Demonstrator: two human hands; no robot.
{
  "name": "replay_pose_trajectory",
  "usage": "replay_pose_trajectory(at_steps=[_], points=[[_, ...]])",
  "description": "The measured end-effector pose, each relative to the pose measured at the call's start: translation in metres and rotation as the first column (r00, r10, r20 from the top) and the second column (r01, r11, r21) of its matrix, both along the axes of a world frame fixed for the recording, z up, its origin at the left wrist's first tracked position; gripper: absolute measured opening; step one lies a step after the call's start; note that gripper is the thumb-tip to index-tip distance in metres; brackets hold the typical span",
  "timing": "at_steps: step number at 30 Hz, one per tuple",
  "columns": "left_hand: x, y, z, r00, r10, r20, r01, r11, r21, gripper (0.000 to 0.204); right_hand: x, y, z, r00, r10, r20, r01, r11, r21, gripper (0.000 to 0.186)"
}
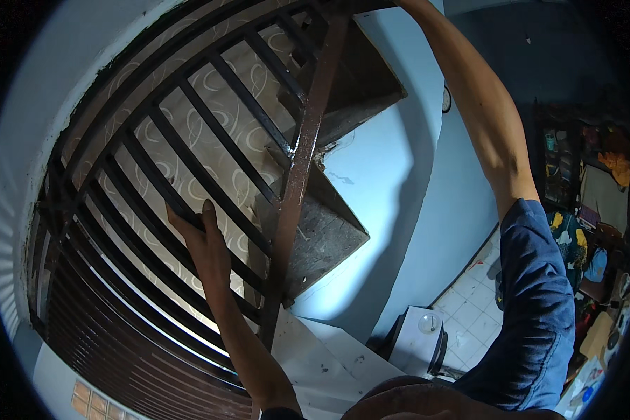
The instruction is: Painting a metal staircase railing with a brush.
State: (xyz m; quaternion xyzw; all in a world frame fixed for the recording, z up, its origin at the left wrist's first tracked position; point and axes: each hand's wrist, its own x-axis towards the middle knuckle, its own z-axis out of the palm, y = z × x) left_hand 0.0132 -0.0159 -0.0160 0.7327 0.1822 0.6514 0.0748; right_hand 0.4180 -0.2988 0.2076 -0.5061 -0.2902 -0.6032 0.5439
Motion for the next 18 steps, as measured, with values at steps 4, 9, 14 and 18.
replay_pose_trajectory(at_steps=[4,9,14,18], points=[[0.002,0.000,0.000,1.000,-0.021,0.010,0.020,1.000,0.014,0.072,-0.002,-0.005,-0.017,0.971,0.047,0.233,-0.040,0.999,-0.033,0.027],[0.000,-0.004,0.000,0.999,-0.039,0.021,0.039,0.999,-0.001,0.071,0.017,0.015,-0.009,0.892,0.218,0.395,-0.155,0.970,-0.186,0.022],[0.006,0.003,0.000,0.999,-0.033,0.006,0.033,0.998,0.047,0.071,0.031,-0.009,-0.002,0.957,-0.051,0.285,0.079,0.993,-0.088,0.025],[-0.002,-0.004,0.002,0.999,-0.042,0.014,0.041,0.999,0.022,0.072,0.014,0.000,-0.006,0.991,0.101,0.089,-0.121,0.961,0.249,0.029]])
